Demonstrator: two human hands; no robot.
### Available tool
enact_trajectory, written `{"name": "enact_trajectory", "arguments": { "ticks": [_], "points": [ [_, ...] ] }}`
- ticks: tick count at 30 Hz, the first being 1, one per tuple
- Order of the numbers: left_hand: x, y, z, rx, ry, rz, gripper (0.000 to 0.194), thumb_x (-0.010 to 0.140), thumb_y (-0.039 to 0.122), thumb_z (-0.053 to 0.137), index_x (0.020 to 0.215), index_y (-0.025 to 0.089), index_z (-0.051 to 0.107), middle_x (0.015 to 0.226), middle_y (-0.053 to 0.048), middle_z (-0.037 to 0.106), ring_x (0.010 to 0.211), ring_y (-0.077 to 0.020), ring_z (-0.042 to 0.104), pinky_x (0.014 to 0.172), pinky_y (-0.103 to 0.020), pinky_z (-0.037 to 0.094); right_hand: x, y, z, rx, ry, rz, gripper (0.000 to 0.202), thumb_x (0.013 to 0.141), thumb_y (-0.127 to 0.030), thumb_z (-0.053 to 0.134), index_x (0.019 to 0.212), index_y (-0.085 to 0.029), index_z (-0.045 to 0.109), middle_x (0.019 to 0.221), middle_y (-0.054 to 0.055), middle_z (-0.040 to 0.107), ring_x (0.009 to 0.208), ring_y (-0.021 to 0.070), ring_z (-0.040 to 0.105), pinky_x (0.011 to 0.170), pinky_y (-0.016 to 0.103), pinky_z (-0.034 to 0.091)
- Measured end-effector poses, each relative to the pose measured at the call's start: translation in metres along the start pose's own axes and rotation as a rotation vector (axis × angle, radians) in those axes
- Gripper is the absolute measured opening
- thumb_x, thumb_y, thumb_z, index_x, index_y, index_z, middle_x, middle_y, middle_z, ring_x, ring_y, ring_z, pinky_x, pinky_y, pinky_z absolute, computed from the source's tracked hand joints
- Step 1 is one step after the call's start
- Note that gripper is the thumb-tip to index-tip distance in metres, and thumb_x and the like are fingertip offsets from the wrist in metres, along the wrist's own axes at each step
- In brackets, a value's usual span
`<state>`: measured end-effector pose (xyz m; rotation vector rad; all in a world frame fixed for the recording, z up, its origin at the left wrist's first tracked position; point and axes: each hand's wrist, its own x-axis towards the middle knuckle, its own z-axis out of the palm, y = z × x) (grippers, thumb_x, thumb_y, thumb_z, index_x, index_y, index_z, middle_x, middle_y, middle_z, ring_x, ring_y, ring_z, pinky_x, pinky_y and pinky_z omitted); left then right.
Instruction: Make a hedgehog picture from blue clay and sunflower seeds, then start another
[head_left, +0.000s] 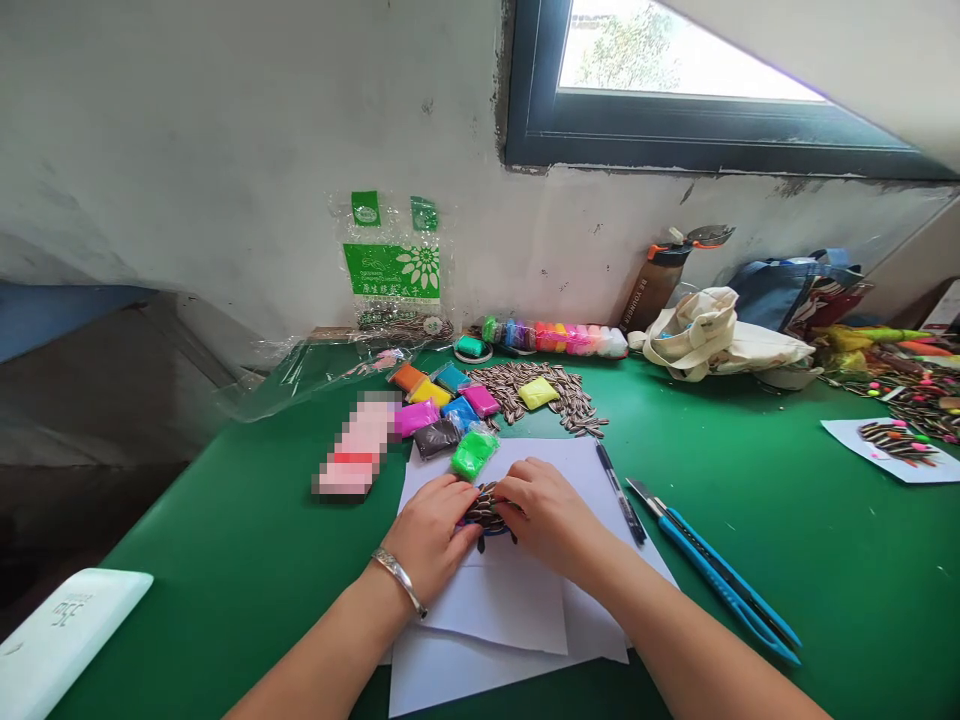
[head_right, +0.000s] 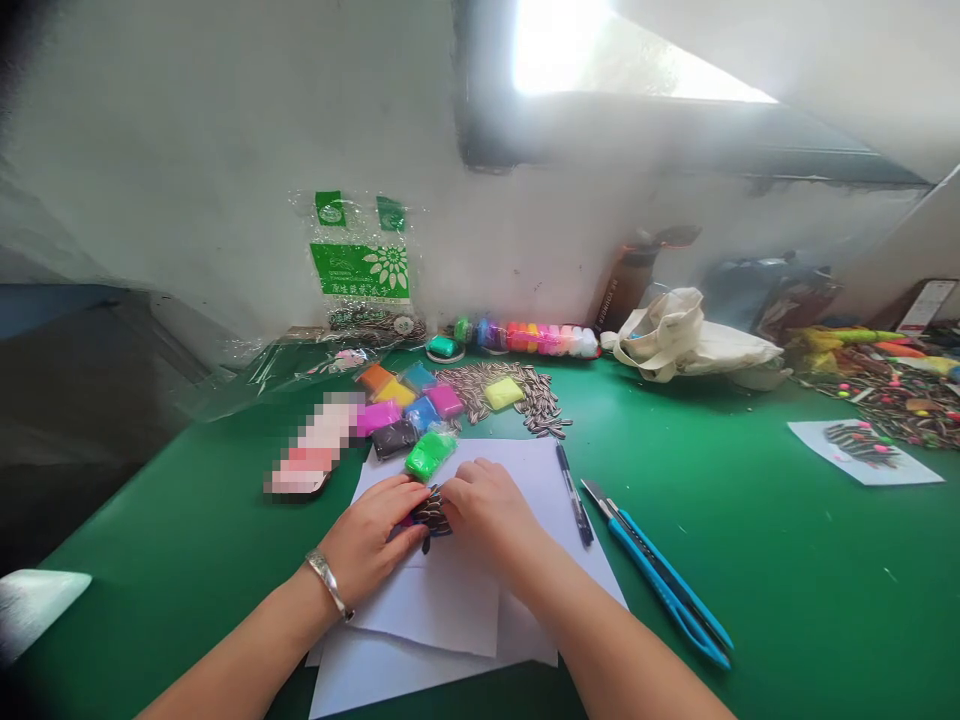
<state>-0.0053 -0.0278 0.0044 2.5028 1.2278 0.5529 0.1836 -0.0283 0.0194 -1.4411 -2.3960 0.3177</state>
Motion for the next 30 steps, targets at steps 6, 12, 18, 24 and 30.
{"name": "enact_trajectory", "arguments": {
  "ticks": [6, 12, 18, 24, 30],
  "points": [
    [0.0003, -0.0013, 0.0004, -0.002, 0.001, -0.004, 0.033, 0.079, 0.018, 0.059, 0.112, 0.018, 0.059, 0.112, -0.007, 0.065, 0.111, -0.0249, 0.052, 0.097, -0.043, 0.044, -0.0007, 0.0024, 0.0016, -0.029, -0.038, -0.044, 0.020, 0.084, -0.017, 0.054, 0.067, -0.018, 0.064, 0.070, 0.002, 0.059, 0.070, 0.0135, 0.045, 0.066, 0.026, 0.030],
    [0.0002, 0.0001, 0.0000, -0.005, 0.009, -0.006, 0.033, 0.078, 0.018, 0.058, 0.111, 0.018, 0.060, 0.111, -0.007, 0.065, 0.110, -0.0264, 0.053, 0.096, -0.045, 0.045, 0.0004, -0.0024, 0.0044, -0.052, -0.038, -0.046, 0.020, 0.085, -0.018, 0.052, 0.068, -0.018, 0.063, 0.071, 0.003, 0.059, 0.073, 0.0139, 0.047, 0.068, 0.026, 0.030],
    [0.0005, 0.0019, -0.0020, 0.003, -0.010, -0.009, 0.033, 0.077, 0.017, 0.059, 0.111, 0.016, 0.060, 0.112, -0.008, 0.065, 0.111, -0.0263, 0.053, 0.097, -0.044, 0.044, -0.0003, -0.0013, -0.0006, -0.053, -0.024, -0.029, 0.022, 0.086, -0.019, 0.050, 0.068, -0.018, 0.063, 0.071, 0.003, 0.059, 0.072, 0.0143, 0.046, 0.067, 0.026, 0.030],
    [0.0005, 0.0010, -0.0010, 0.000, 0.001, -0.007, 0.033, 0.078, 0.017, 0.058, 0.111, 0.017, 0.060, 0.111, -0.007, 0.065, 0.111, -0.0255, 0.053, 0.096, -0.043, 0.045, -0.0003, -0.0023, 0.0022, -0.047, -0.031, -0.039, 0.021, 0.086, -0.019, 0.052, 0.067, -0.018, 0.063, 0.070, 0.003, 0.059, 0.073, 0.0137, 0.047, 0.068, 0.026, 0.031],
    [0.0002, -0.0019, 0.0015, -0.002, 0.025, 0.002, 0.033, 0.078, 0.018, 0.059, 0.111, 0.018, 0.061, 0.111, -0.007, 0.065, 0.111, -0.0261, 0.053, 0.096, -0.044, 0.045, 0.0007, -0.0034, 0.0059, -0.037, -0.023, -0.043, 0.020, 0.084, -0.016, 0.053, 0.067, -0.018, 0.064, 0.070, 0.002, 0.059, 0.072, 0.0136, 0.047, 0.069, 0.026, 0.032]
  ]
}}
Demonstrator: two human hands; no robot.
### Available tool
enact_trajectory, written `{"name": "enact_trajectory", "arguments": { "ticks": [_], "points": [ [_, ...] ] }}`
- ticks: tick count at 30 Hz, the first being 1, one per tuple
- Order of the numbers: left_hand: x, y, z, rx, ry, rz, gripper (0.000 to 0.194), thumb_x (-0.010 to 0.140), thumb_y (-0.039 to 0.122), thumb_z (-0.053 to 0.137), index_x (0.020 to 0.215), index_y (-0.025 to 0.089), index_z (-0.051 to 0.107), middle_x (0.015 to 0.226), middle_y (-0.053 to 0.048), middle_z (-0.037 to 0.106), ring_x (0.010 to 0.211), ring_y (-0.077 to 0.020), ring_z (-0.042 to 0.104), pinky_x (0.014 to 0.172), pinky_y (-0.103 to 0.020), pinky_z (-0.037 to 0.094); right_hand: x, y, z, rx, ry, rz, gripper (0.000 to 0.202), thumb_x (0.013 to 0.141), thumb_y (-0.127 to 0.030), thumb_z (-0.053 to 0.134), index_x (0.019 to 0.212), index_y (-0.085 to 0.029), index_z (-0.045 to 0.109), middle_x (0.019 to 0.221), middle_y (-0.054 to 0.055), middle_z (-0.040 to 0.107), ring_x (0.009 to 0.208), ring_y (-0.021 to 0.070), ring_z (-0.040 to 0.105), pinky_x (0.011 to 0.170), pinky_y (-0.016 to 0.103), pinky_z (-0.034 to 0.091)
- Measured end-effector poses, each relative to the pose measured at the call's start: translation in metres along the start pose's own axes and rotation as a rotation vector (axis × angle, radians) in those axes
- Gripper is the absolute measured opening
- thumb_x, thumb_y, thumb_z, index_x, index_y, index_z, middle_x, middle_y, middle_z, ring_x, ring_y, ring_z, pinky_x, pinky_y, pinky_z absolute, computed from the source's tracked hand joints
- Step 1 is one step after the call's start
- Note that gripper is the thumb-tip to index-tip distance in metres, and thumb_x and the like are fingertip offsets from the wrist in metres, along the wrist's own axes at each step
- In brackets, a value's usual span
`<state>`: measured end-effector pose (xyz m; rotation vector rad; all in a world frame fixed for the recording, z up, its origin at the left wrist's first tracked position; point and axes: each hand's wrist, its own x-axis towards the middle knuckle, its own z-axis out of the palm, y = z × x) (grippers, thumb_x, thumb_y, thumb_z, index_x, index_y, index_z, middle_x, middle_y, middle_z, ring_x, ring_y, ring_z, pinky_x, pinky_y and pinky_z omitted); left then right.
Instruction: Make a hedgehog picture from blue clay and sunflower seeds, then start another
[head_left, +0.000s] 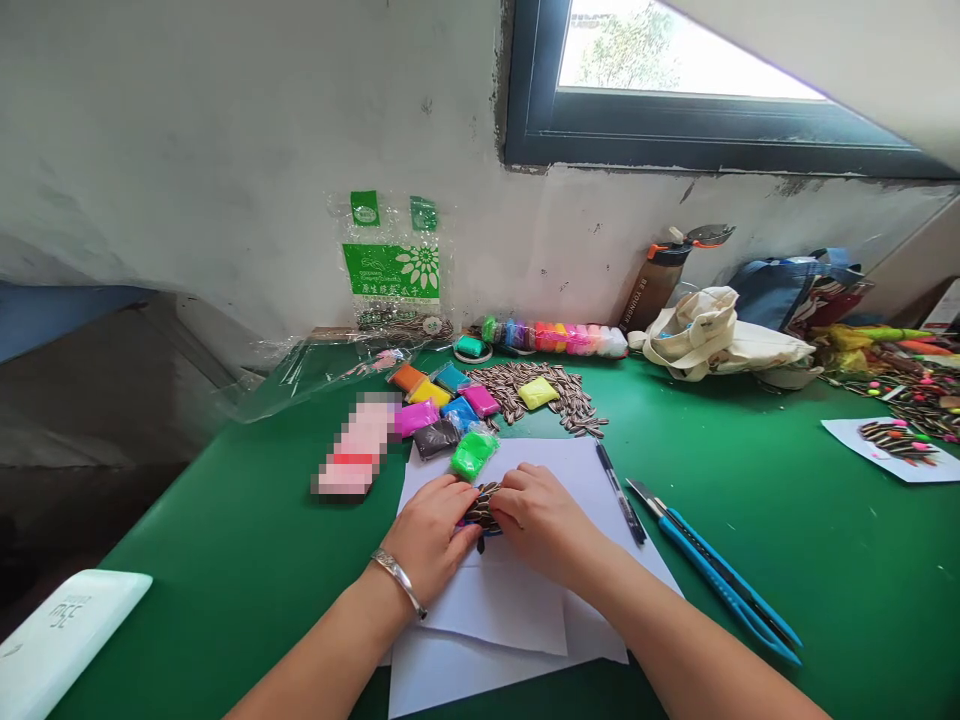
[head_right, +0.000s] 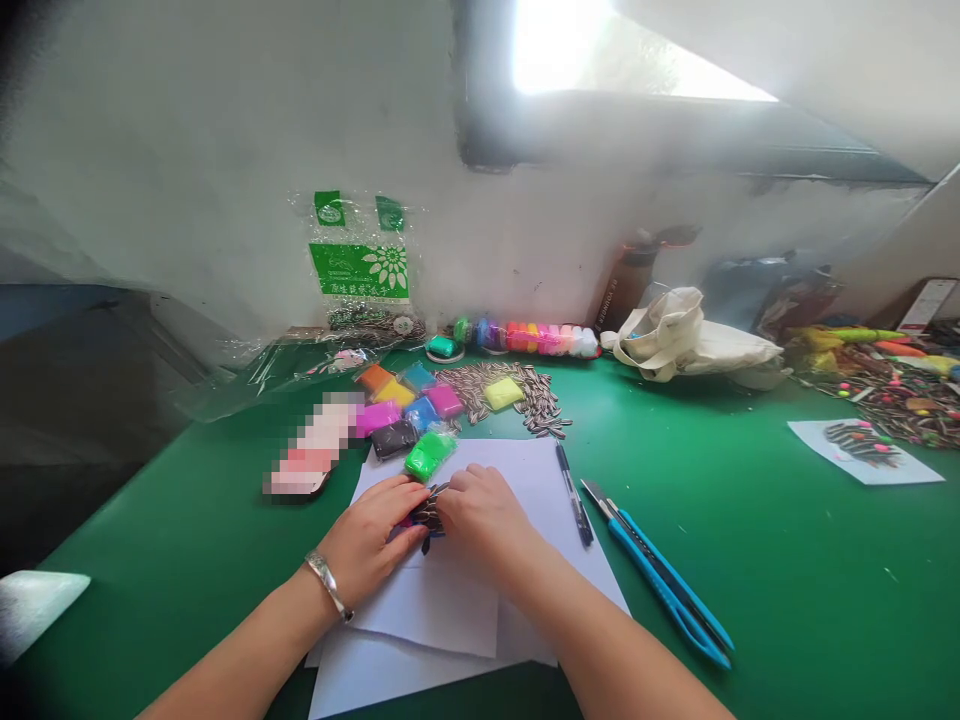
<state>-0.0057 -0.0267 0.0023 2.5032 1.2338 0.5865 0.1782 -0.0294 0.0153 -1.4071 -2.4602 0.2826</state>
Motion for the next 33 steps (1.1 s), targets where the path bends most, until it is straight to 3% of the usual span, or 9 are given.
{"name": "enact_trajectory", "arguments": {
  "ticks": [11, 19, 25, 33],
  "points": [
    [0.000, 0.002, -0.002, -0.022, 0.009, -0.009, 0.032, 0.078, 0.020, 0.059, 0.110, 0.020, 0.061, 0.110, -0.006, 0.065, 0.110, -0.0254, 0.054, 0.096, -0.043, 0.045, -0.008, 0.034, -0.032, 0.120, 0.067, 0.139, 0.021, 0.084, -0.014, 0.050, 0.074, -0.020, 0.067, 0.071, 0.001, 0.059, 0.074, 0.0136, 0.051, 0.066, 0.024, 0.034],
    [0.002, -0.001, -0.005, -0.035, 0.043, -0.016, 0.029, 0.081, 0.025, 0.056, 0.109, 0.018, 0.061, 0.107, -0.008, 0.066, 0.102, -0.0229, 0.059, 0.091, -0.039, 0.048, -0.007, 0.039, -0.029, 0.061, 0.004, 0.247, 0.025, 0.085, -0.015, 0.045, 0.075, -0.018, 0.067, 0.074, 0.003, 0.059, 0.075, 0.0142, 0.054, 0.063, 0.024, 0.034],
    [0.002, -0.008, -0.007, 0.001, 0.123, 0.002, 0.026, 0.086, 0.024, 0.047, 0.107, 0.018, 0.062, 0.104, -0.007, 0.068, 0.099, -0.0201, 0.061, 0.089, -0.036, 0.050, -0.009, 0.030, -0.029, 0.087, 0.025, 0.102, 0.026, 0.086, -0.012, 0.044, 0.082, -0.020, 0.068, 0.076, 0.003, 0.060, 0.079, 0.0149, 0.053, 0.067, 0.024, 0.035],
    [0.003, -0.003, -0.006, -0.029, 0.064, 0.006, 0.024, 0.085, 0.022, 0.049, 0.105, 0.019, 0.062, 0.102, -0.006, 0.067, 0.097, -0.0205, 0.060, 0.089, -0.037, 0.049, -0.007, 0.019, -0.021, 0.091, -0.031, 0.086, 0.018, 0.084, -0.016, 0.051, 0.078, -0.019, 0.068, 0.074, 0.003, 0.060, 0.078, 0.0144, 0.052, 0.068, 0.024, 0.035]
  ]
}}
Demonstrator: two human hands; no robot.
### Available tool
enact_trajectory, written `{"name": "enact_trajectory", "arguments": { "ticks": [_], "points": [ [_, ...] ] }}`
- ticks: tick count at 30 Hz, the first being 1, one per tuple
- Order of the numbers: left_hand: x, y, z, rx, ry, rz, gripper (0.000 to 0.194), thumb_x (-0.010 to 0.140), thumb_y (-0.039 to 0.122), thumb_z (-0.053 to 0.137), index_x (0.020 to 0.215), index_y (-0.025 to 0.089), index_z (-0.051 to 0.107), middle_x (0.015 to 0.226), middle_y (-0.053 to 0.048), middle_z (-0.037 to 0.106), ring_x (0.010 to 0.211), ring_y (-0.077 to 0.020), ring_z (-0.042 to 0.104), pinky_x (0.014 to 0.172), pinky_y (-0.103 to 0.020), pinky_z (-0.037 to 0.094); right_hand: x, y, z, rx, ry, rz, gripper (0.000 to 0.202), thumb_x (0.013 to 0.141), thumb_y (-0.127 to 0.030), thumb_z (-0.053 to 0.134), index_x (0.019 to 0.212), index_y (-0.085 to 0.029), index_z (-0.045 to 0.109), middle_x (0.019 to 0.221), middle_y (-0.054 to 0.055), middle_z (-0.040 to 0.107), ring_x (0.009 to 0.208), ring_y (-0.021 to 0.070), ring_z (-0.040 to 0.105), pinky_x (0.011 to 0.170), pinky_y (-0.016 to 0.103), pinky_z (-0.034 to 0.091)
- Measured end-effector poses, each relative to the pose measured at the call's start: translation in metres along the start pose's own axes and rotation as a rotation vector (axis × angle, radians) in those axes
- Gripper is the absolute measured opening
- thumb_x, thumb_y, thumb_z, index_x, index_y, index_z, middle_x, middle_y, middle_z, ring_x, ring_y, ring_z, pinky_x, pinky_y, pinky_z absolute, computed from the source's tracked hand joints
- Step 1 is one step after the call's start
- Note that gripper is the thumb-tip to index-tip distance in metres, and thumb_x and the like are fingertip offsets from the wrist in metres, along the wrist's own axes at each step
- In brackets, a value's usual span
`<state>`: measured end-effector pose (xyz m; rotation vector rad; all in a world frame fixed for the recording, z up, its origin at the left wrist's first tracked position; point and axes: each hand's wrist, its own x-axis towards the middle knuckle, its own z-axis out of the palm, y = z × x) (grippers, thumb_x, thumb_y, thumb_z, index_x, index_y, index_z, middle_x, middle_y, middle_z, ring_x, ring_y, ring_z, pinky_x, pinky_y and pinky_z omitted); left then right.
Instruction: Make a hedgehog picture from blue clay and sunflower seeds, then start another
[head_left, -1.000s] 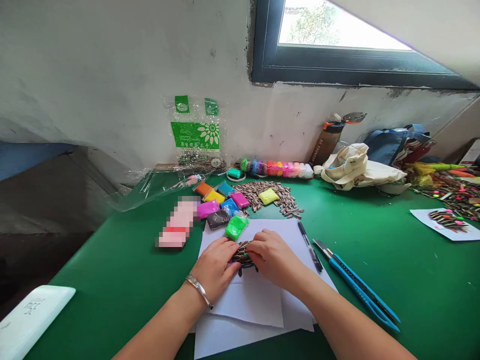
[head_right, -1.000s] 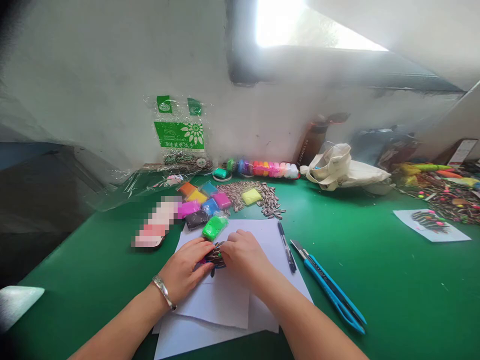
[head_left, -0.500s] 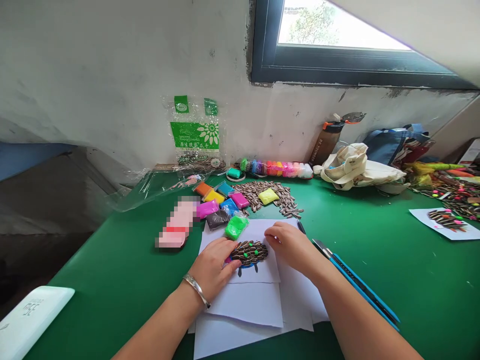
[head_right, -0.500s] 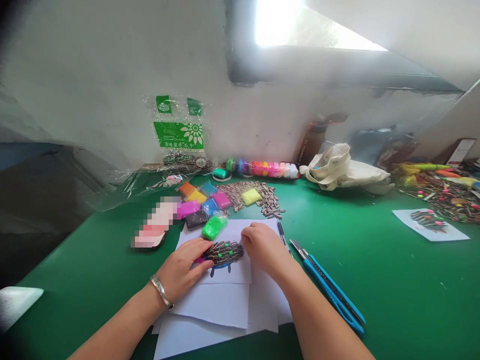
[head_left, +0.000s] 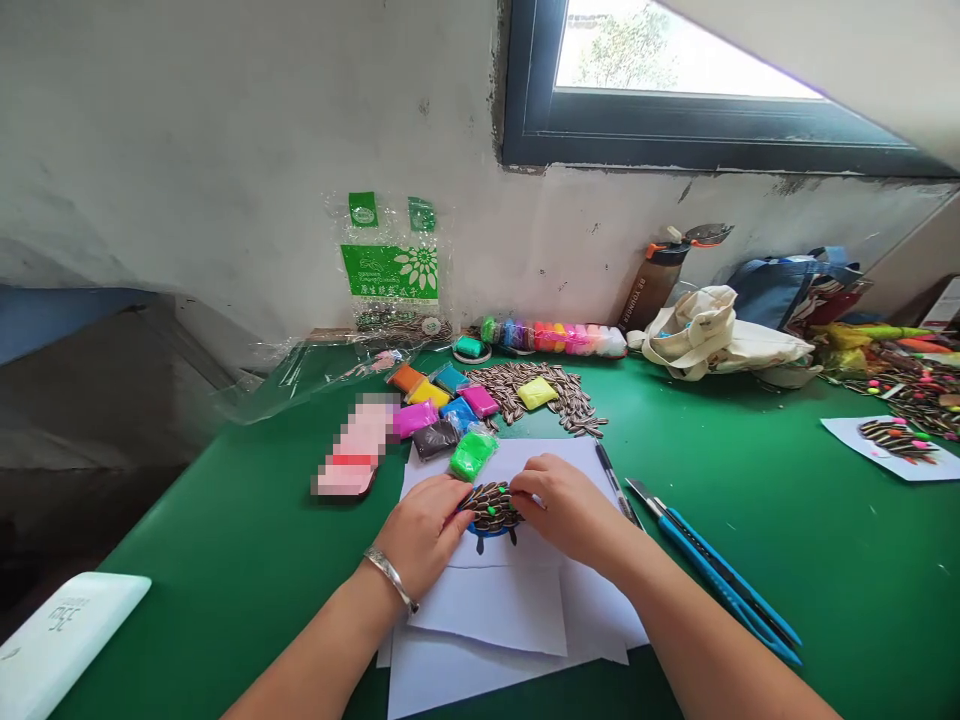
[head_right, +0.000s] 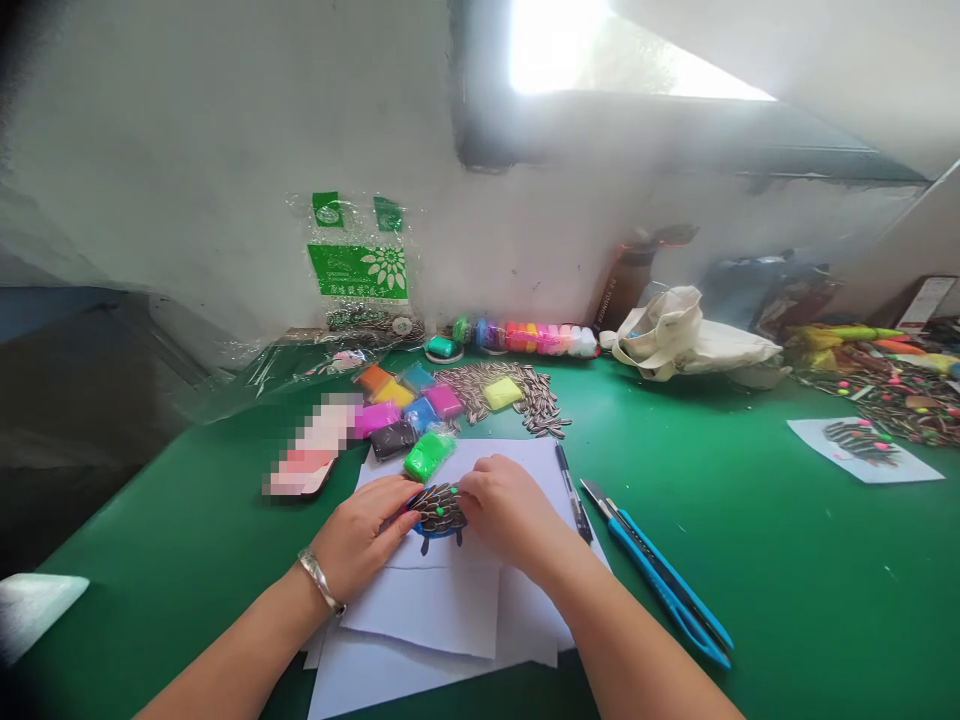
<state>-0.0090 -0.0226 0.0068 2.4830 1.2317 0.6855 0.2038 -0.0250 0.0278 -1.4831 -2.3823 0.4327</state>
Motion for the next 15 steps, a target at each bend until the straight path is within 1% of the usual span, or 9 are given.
{"name": "enact_trajectory", "arguments": {
  "ticks": [9, 15],
  "points": [
    [0.0009, 0.0039, -0.0012, -0.011, -0.045, -0.016, 0.023, 0.085, 0.020, 0.049, 0.104, 0.017, 0.063, 0.098, -0.007, 0.067, 0.096, -0.0211, 0.059, 0.090, -0.037, 0.048, 0.0030, -0.0056, 0.0021, -0.045, -0.035, 0.038, 0.011, 0.081, -0.021, 0.058, 0.074, -0.018, 0.066, 0.075, 0.003, 0.061, 0.077, 0.0147, 0.052, 0.065, 0.024, 0.033],
    [-0.0001, 0.0030, -0.0001, -0.003, -0.043, -0.012, 0.023, 0.085, 0.020, 0.050, 0.104, 0.016, 0.063, 0.099, -0.008, 0.066, 0.096, -0.0216, 0.059, 0.089, -0.037, 0.048, 0.0052, -0.0007, 0.0081, -0.082, -0.045, 0.013, 0.016, 0.082, -0.016, 0.053, 0.072, -0.017, 0.066, 0.072, 0.003, 0.061, 0.074, 0.0139, 0.051, 0.065, 0.024, 0.031]
  ]
}}
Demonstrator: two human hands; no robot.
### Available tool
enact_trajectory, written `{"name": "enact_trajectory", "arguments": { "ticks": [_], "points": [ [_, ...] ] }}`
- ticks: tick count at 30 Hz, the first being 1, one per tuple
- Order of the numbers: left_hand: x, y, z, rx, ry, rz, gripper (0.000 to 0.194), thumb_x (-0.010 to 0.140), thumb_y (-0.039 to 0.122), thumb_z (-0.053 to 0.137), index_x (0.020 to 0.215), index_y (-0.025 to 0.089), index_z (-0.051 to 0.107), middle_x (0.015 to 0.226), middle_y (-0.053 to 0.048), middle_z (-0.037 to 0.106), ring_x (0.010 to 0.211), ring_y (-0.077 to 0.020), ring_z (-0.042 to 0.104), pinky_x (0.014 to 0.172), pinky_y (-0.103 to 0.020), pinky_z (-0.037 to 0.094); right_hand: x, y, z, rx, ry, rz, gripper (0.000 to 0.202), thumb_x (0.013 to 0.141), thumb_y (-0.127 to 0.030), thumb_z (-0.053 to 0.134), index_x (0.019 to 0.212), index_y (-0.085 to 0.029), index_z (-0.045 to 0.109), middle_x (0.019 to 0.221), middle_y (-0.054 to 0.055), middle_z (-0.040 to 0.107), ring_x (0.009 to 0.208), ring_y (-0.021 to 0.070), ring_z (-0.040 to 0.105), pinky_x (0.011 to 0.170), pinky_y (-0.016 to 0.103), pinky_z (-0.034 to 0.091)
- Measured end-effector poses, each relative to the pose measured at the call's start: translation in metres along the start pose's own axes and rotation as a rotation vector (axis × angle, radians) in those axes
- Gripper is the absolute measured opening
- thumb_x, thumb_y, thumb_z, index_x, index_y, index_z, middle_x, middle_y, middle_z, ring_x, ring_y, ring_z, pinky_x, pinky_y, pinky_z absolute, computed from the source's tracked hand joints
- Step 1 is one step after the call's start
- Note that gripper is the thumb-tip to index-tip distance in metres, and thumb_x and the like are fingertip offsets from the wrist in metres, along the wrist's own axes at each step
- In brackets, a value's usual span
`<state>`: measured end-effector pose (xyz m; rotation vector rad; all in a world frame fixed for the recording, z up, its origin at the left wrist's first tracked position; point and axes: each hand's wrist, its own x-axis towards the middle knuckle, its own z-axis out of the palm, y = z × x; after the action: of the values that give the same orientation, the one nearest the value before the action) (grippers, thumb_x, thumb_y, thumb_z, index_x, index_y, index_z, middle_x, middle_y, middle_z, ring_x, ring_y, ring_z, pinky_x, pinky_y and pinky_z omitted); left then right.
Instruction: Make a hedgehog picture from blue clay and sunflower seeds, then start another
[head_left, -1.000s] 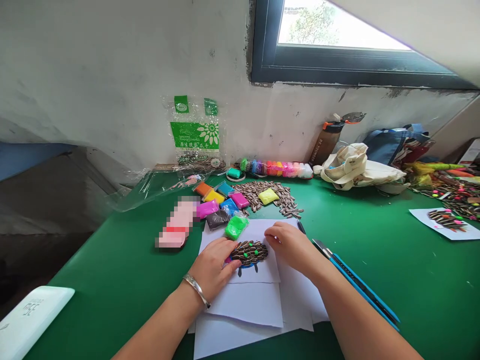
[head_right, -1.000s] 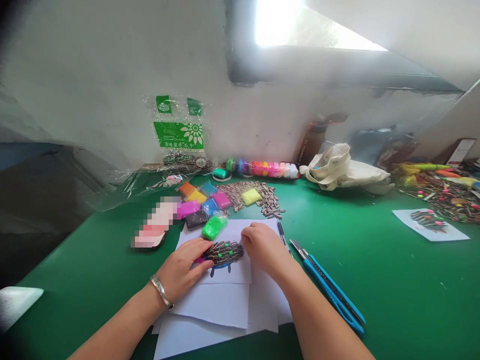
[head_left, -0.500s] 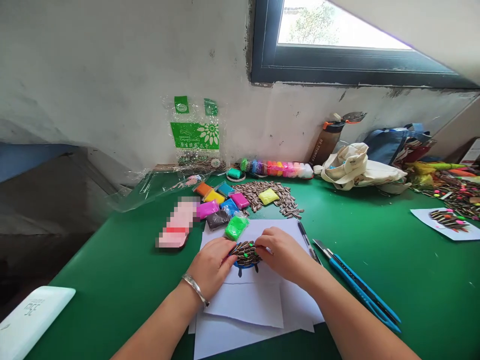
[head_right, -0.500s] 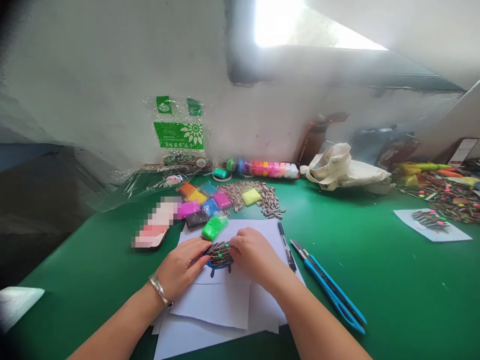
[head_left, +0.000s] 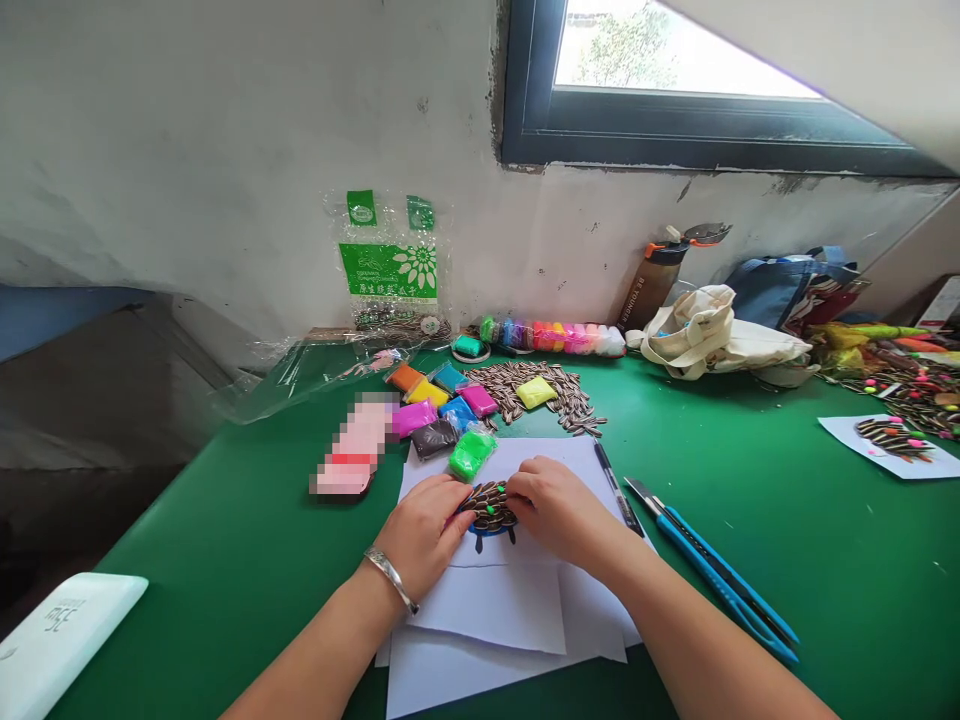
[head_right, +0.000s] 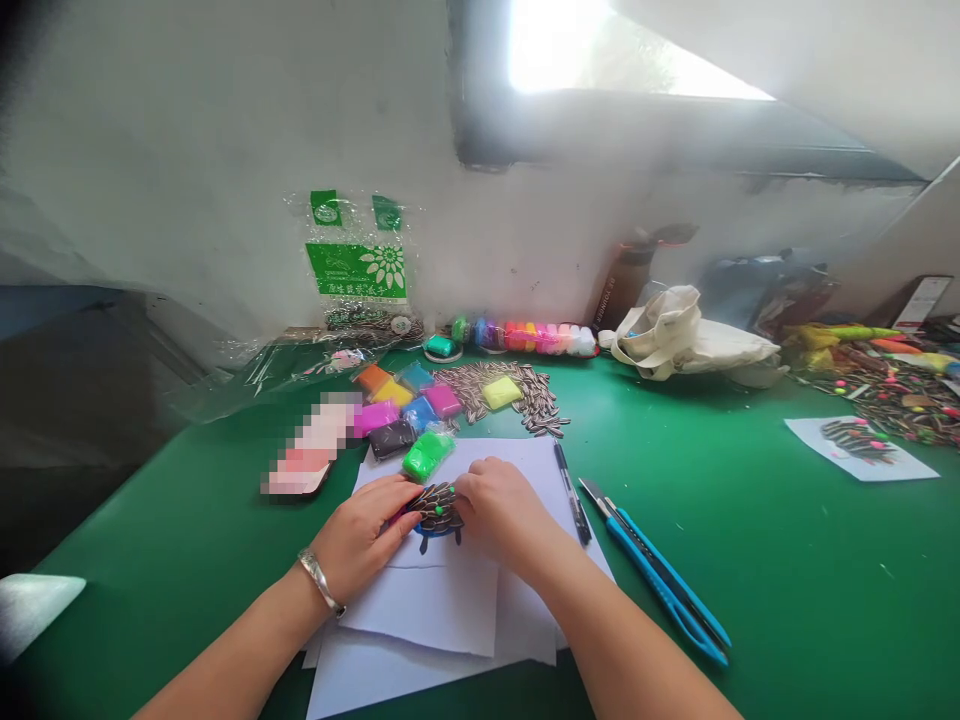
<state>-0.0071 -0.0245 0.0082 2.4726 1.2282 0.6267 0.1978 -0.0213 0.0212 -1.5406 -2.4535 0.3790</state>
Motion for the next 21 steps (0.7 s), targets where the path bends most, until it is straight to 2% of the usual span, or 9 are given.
{"name": "enact_trajectory", "arguments": {
  "ticks": [7, 16, 21],
  "points": [
    [0.001, 0.001, -0.001, -0.011, -0.012, -0.010, 0.022, 0.085, 0.020, 0.050, 0.103, 0.017, 0.063, 0.098, -0.007, 0.066, 0.097, -0.0214, 0.058, 0.089, -0.037, 0.048, 0.002, 0.004, 0.004, -0.011, -0.001, 0.010, 0.023, 0.084, -0.018, 0.051, 0.066, -0.017, 0.065, 0.067, 0.002, 0.059, 0.069, 0.0127, 0.050, 0.063, 0.024, 0.030],
    [0.002, 0.000, 0.000, -0.014, -0.020, -0.011, 0.022, 0.086, 0.021, 0.050, 0.104, 0.017, 0.062, 0.100, -0.007, 0.066, 0.098, -0.0216, 0.057, 0.091, -0.037, 0.047, -0.004, 0.012, -0.010, 0.133, 0.042, 0.023, 0.018, 0.082, -0.015, 0.052, 0.073, -0.019, 0.067, 0.069, 0.001, 0.060, 0.072, 0.0124, 0.051, 0.063, 0.022, 0.030],
    [0.001, 0.000, 0.000, -0.015, -0.025, -0.015, 0.022, 0.086, 0.022, 0.051, 0.103, 0.017, 0.062, 0.100, -0.007, 0.066, 0.098, -0.0214, 0.057, 0.091, -0.037, 0.046, -0.003, 0.010, -0.002, 0.109, 0.035, -0.004, 0.017, 0.080, -0.015, 0.053, 0.070, -0.019, 0.066, 0.067, 0.000, 0.059, 0.069, 0.0118, 0.050, 0.061, 0.022, 0.029]
  ]
}}
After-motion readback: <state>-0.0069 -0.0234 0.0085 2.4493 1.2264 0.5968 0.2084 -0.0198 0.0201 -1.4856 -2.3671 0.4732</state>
